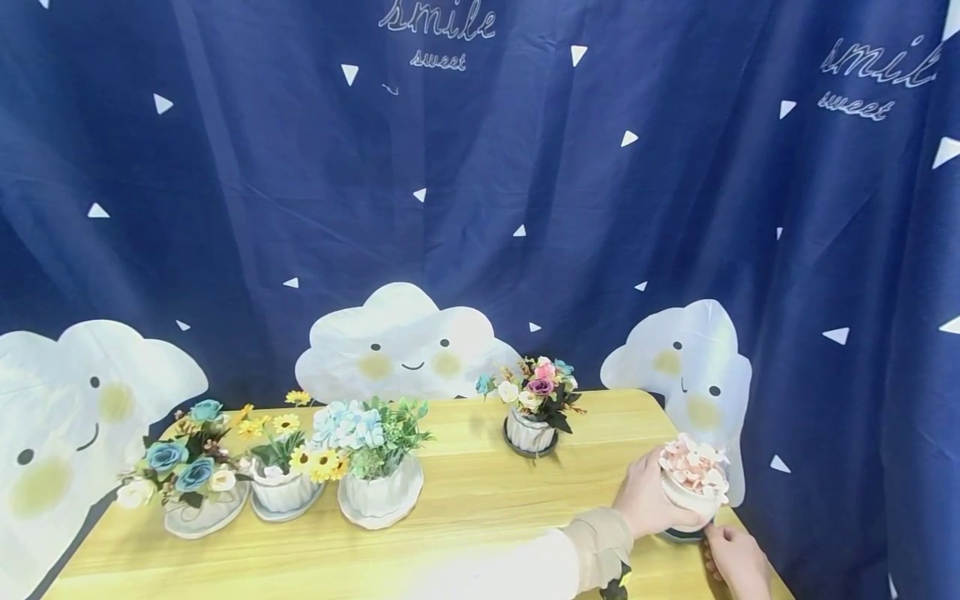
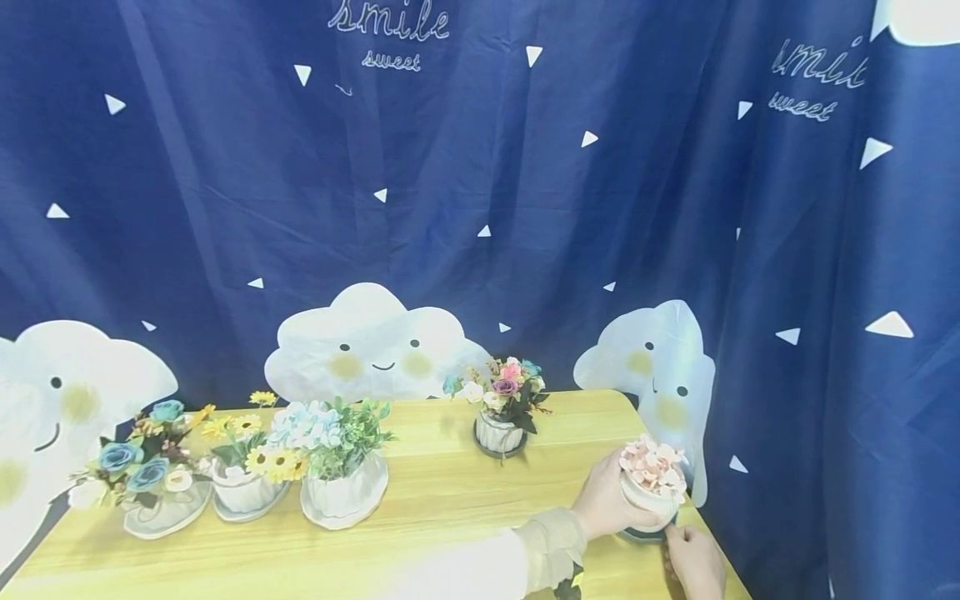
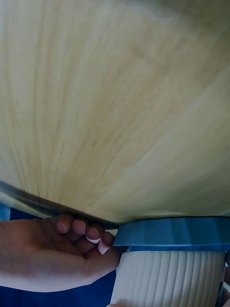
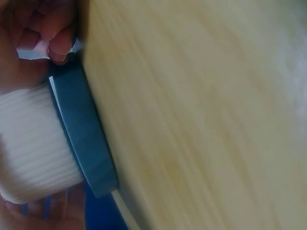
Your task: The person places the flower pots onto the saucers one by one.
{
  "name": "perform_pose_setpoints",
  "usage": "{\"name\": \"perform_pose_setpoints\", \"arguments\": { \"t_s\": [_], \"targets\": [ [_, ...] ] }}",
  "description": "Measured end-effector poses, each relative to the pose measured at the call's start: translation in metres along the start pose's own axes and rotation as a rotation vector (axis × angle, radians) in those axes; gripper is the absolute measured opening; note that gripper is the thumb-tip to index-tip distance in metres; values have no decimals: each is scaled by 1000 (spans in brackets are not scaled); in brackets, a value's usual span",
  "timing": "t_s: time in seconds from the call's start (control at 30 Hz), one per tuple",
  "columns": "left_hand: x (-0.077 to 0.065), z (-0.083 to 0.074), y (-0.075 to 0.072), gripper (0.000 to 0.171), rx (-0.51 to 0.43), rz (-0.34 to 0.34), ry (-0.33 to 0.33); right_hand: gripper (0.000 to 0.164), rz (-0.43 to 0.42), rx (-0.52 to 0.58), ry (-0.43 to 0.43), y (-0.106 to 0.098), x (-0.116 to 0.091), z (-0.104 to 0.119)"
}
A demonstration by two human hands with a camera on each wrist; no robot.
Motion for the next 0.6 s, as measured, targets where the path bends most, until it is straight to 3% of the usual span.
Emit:
{"name": "perform_pose_setpoints", "arguments": {
  "t_s": [0.4, 0.6],
  "targets": [
    [1, 3, 5, 98, -34, 13, -41, 47, 34, -22, -6, 0, 0, 2],
    [4, 7, 11, 97, 7, -10, -61, 45, 27, -8, 13, 1, 2, -2]
  ]
}}
Point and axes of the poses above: each hand's wrist, its own x-axis towards the middle knuckle, its own y-axis out of the palm, z = x × y, the point moved 2 cm from there along x, towards the middle knuckle, and after that the axes turned 9 degrees about -y, right-handed, at the moved point
